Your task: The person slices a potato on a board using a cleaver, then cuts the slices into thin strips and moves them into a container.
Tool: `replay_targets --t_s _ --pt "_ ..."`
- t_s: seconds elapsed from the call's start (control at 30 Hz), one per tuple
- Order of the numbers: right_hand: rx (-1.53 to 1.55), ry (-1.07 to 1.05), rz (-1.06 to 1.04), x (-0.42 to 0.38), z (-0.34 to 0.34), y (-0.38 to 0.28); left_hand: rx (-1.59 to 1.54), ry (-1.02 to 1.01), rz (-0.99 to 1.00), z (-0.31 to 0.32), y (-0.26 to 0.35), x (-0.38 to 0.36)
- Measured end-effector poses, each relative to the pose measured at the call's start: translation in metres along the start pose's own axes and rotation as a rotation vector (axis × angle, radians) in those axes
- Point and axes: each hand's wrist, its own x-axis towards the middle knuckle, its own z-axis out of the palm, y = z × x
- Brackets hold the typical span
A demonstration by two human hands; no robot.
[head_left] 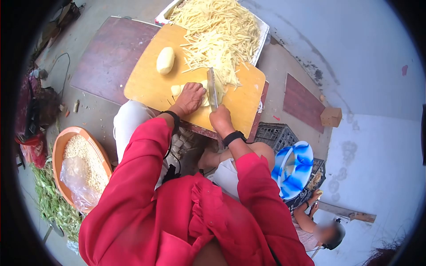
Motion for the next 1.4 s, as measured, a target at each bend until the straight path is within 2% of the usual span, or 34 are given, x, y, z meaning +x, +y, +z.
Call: replay_targets --t_s 0.1,0.3,0.4,0.6,0.7,0.8,0.87,0.9,1.0,1.1,1.23,1.4 --pt "0.048 0.023 0.021 0.008 0.006 0.002 0.007 -0.013 -0.003 0.002 -0.002 0.0" --pt "0.054 -0.113 0.09 0.016 0.008 -0.006 -0.006 -0.022 0.0 -0.001 -0.001 0.001" --pt "-0.041 -0.115 -0.026 0.017 0.001 -0.008 0.009 -0.019 0.006 -0.002 0.0 0.0" --pt "-0.054 -0.146 -0.006 0.024 0.008 -0.001 0.018 -0.029 0.015 0.0 -0.002 0.001" --pt "-0.101 0.023 -0.082 0.029 0.018 -0.001 0.019 -0.051 0.002 0.003 -0.005 0.003" --pt "-0.067 0.076 -0.155 0.045 0.023 -0.002 0.017 -0.04 0.013 0.004 -0.007 0.002" --pt "0.069 0.054 -0.038 0.053 0.023 -0.002 0.011 -0.049 0.008 0.004 -0.006 0.002" --pt "0.135 0.043 0.019 0.052 0.019 -0.005 0.009 -0.053 0.006 0.003 -0.006 0.003" --pt "0.03 0.101 -0.051 0.034 0.002 -0.009 0.017 -0.048 -0.007 0.003 -0.004 0.003" --pt "0.04 0.019 -0.031 0.011 -0.009 -0.007 0.017 -0.049 -0.003 0.004 -0.004 0.001" --pt "-0.068 0.046 -0.152 -0.014 -0.011 0.006 0.002 -0.027 0.007 0.002 -0.003 0.001" --pt "-0.089 -0.001 -0.163 -0.021 -0.015 0.01 0.006 -0.045 -0.022 0.002 -0.003 0.001"
